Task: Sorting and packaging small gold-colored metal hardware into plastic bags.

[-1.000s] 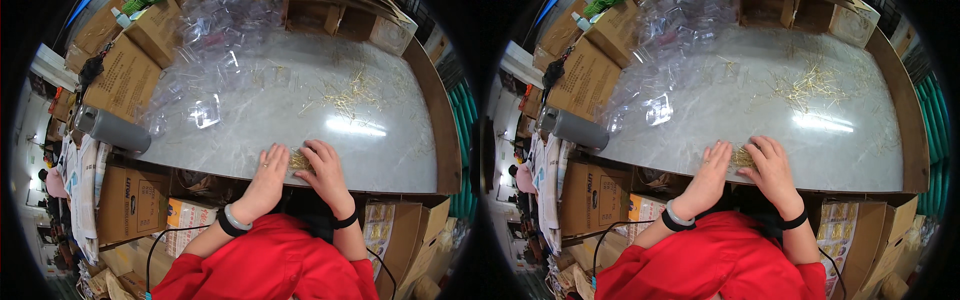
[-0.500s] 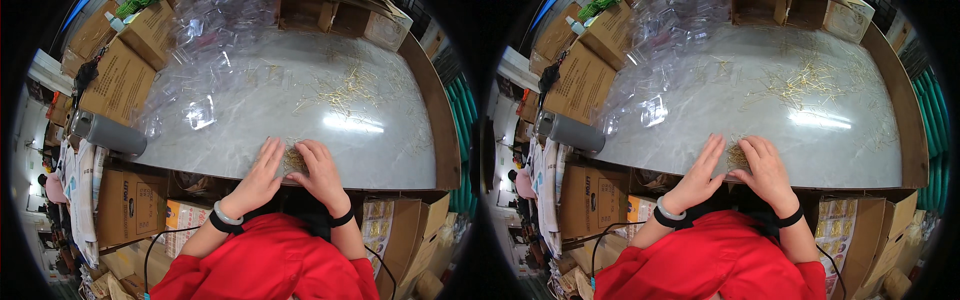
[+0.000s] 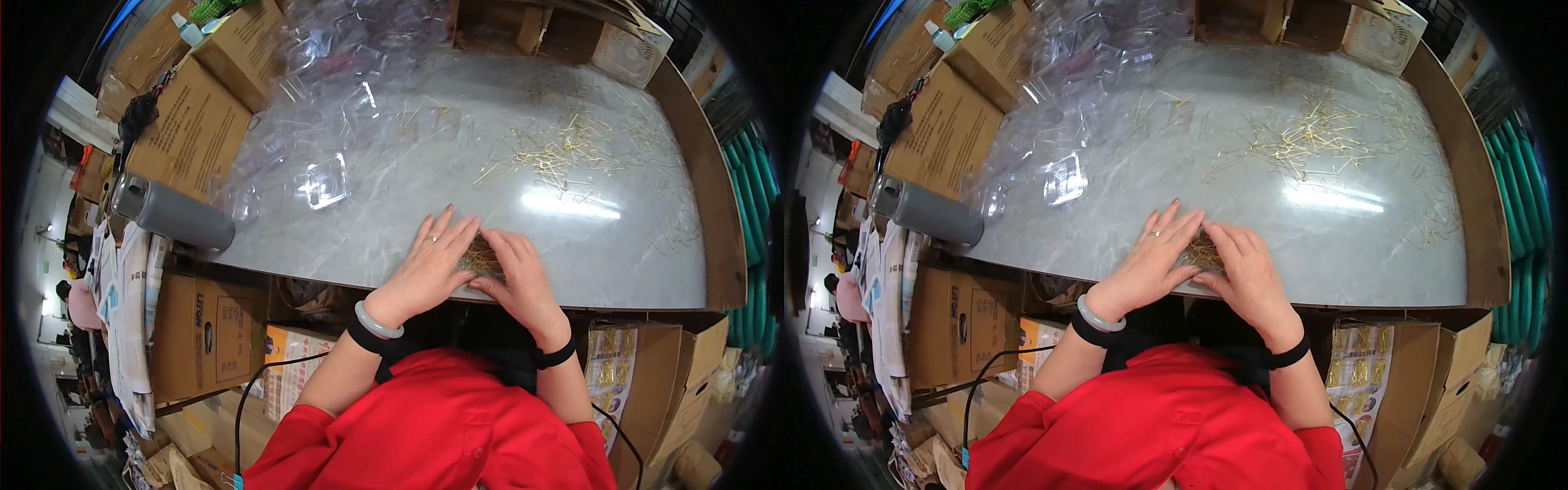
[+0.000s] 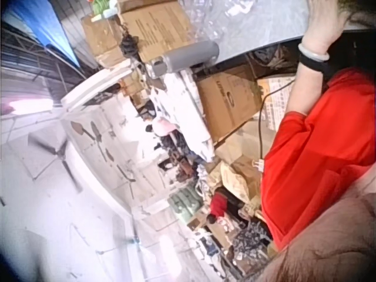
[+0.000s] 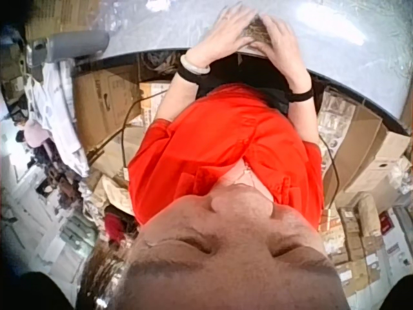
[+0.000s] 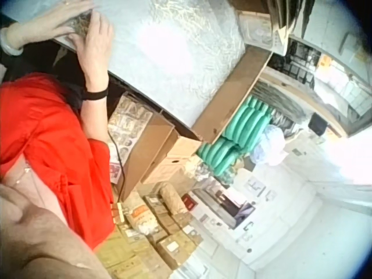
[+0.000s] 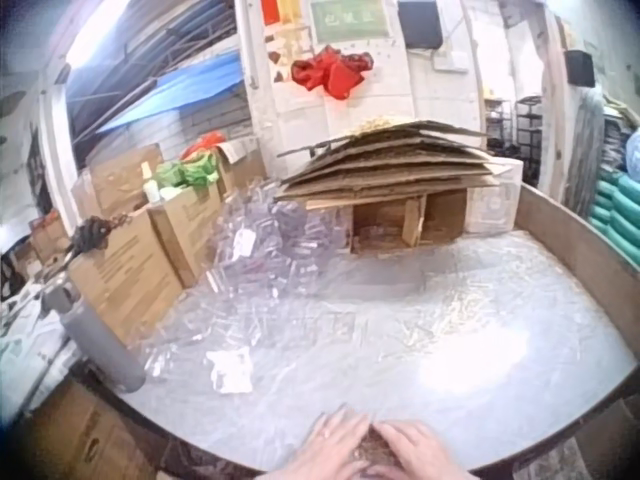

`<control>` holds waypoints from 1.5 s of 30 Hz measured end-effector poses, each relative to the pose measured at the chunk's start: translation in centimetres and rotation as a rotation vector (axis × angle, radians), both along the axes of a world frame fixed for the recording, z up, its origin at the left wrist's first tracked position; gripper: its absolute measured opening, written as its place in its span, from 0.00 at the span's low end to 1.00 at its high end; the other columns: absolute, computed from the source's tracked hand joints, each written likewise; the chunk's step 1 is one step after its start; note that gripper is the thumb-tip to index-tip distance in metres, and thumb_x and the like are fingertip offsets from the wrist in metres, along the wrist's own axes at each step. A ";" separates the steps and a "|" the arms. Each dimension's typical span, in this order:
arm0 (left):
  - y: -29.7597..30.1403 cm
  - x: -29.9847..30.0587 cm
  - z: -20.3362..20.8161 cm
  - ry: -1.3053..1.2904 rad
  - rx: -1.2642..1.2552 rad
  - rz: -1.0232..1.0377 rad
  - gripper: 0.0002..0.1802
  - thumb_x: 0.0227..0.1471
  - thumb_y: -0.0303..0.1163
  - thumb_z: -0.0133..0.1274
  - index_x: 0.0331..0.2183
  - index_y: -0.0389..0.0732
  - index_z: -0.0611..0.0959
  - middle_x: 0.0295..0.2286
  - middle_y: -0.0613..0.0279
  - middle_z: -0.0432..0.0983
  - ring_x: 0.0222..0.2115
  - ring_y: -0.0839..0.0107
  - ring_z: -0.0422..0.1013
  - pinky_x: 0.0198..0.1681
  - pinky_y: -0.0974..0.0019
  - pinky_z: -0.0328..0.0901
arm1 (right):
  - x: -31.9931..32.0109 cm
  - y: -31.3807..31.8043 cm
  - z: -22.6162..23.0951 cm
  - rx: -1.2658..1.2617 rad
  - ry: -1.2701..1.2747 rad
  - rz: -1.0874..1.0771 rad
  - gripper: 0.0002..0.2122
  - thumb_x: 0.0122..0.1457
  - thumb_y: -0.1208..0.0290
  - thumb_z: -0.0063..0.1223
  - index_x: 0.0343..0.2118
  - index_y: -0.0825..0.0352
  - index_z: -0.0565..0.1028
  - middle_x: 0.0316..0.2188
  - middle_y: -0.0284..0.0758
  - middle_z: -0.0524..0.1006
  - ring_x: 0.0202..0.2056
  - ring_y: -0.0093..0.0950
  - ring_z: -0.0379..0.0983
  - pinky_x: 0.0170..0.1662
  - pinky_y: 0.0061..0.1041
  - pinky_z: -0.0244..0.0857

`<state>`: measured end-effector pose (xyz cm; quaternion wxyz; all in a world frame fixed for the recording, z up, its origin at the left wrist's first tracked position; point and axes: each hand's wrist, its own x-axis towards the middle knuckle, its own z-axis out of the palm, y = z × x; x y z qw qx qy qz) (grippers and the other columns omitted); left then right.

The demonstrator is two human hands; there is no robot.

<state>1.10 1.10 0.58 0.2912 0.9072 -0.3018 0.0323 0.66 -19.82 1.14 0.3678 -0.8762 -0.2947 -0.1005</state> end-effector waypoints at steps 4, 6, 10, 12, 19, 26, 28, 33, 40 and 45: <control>0.0 0.3 0.4 -0.009 0.045 -0.024 0.44 0.53 0.33 0.60 0.66 0.38 0.58 0.65 0.51 0.55 0.68 0.46 0.46 0.68 0.39 0.42 | 0.0 0.0 -0.3 0.015 0.009 0.006 0.36 0.46 0.70 0.70 0.60 0.68 0.66 0.53 0.44 0.72 0.54 0.45 0.68 0.57 0.40 0.63; 0.0 0.6 0.4 0.007 0.051 -0.042 0.43 0.53 0.33 0.60 0.66 0.39 0.60 0.65 0.51 0.56 0.67 0.47 0.48 0.68 0.38 0.41 | 0.0 0.0 -0.2 0.018 0.009 0.005 0.36 0.46 0.70 0.70 0.60 0.68 0.66 0.53 0.44 0.72 0.54 0.45 0.68 0.57 0.40 0.63; 0.0 0.5 0.5 0.049 -0.074 -0.015 0.39 0.51 0.31 0.60 0.63 0.38 0.65 0.60 0.49 0.62 0.65 0.47 0.53 0.69 0.39 0.42 | -0.3 0.2 0.0 0.003 0.015 -0.024 0.35 0.47 0.70 0.70 0.59 0.68 0.66 0.53 0.43 0.72 0.54 0.44 0.68 0.57 0.40 0.63; -0.3 -0.1 -0.2 0.025 -0.137 0.065 0.37 0.50 0.29 0.61 0.60 0.37 0.67 0.57 0.47 0.64 0.62 0.46 0.58 0.67 0.43 0.49 | -0.2 0.4 -0.1 -0.029 -0.011 -0.035 0.34 0.48 0.69 0.69 0.59 0.68 0.66 0.53 0.43 0.72 0.54 0.44 0.67 0.57 0.41 0.63; -3.0 -2.5 0.1 0.063 -0.333 0.268 0.33 0.49 0.18 0.56 0.58 0.35 0.69 0.53 0.43 0.66 0.55 0.43 0.65 0.57 0.52 0.63 | -0.3 0.6 -0.3 -0.181 -0.127 -0.080 0.33 0.50 0.66 0.66 0.59 0.69 0.66 0.56 0.42 0.69 0.58 0.44 0.64 0.61 0.42 0.59; -2.6 -2.4 -0.6 0.137 -0.478 0.058 0.42 0.46 0.10 0.39 0.66 0.34 0.58 0.63 0.43 0.54 0.66 0.48 0.52 0.68 0.56 0.50 | -0.2 0.4 0.0 -0.173 -0.076 -0.043 0.33 0.51 0.65 0.65 0.59 0.70 0.65 0.57 0.43 0.68 0.59 0.44 0.63 0.62 0.41 0.58; -2.2 -2.4 -0.9 0.201 -0.553 0.013 0.44 0.46 0.12 0.41 0.66 0.33 0.56 0.64 0.42 0.51 0.68 0.49 0.48 0.69 0.56 0.47 | -0.1 0.3 -0.2 -0.176 -0.063 -0.038 0.35 0.51 0.64 0.66 0.60 0.70 0.65 0.58 0.43 0.68 0.60 0.44 0.62 0.62 0.41 0.58; -0.9 -2.3 0.7 0.151 -0.321 0.008 0.46 0.48 0.21 0.52 0.67 0.33 0.53 0.67 0.42 0.46 0.69 0.47 0.41 0.70 0.53 0.43 | -0.1 -1.1 0.1 0.153 0.112 -0.020 0.41 0.46 0.63 0.72 0.63 0.68 0.63 0.57 0.46 0.68 0.60 0.46 0.61 0.63 0.41 0.59; -2.3 -0.8 1.0 0.035 0.005 -0.037 0.51 0.49 0.38 0.65 0.66 0.33 0.56 0.64 0.44 0.53 0.67 0.42 0.45 0.69 0.44 0.45 | -0.8 -3.7 1.4 -0.039 0.162 -0.065 0.42 0.44 0.67 0.72 0.64 0.67 0.62 0.58 0.47 0.68 0.63 0.47 0.60 0.65 0.42 0.57; -2.9 -0.5 -0.1 -0.014 -0.018 -0.073 0.45 0.50 0.36 0.64 0.63 0.35 0.62 0.60 0.46 0.59 0.65 0.43 0.51 0.69 0.41 0.46 | -0.7 -4.3 0.4 -0.123 0.056 0.013 0.36 0.48 0.69 0.69 0.61 0.66 0.66 0.59 0.43 0.69 0.63 0.47 0.60 0.64 0.42 0.57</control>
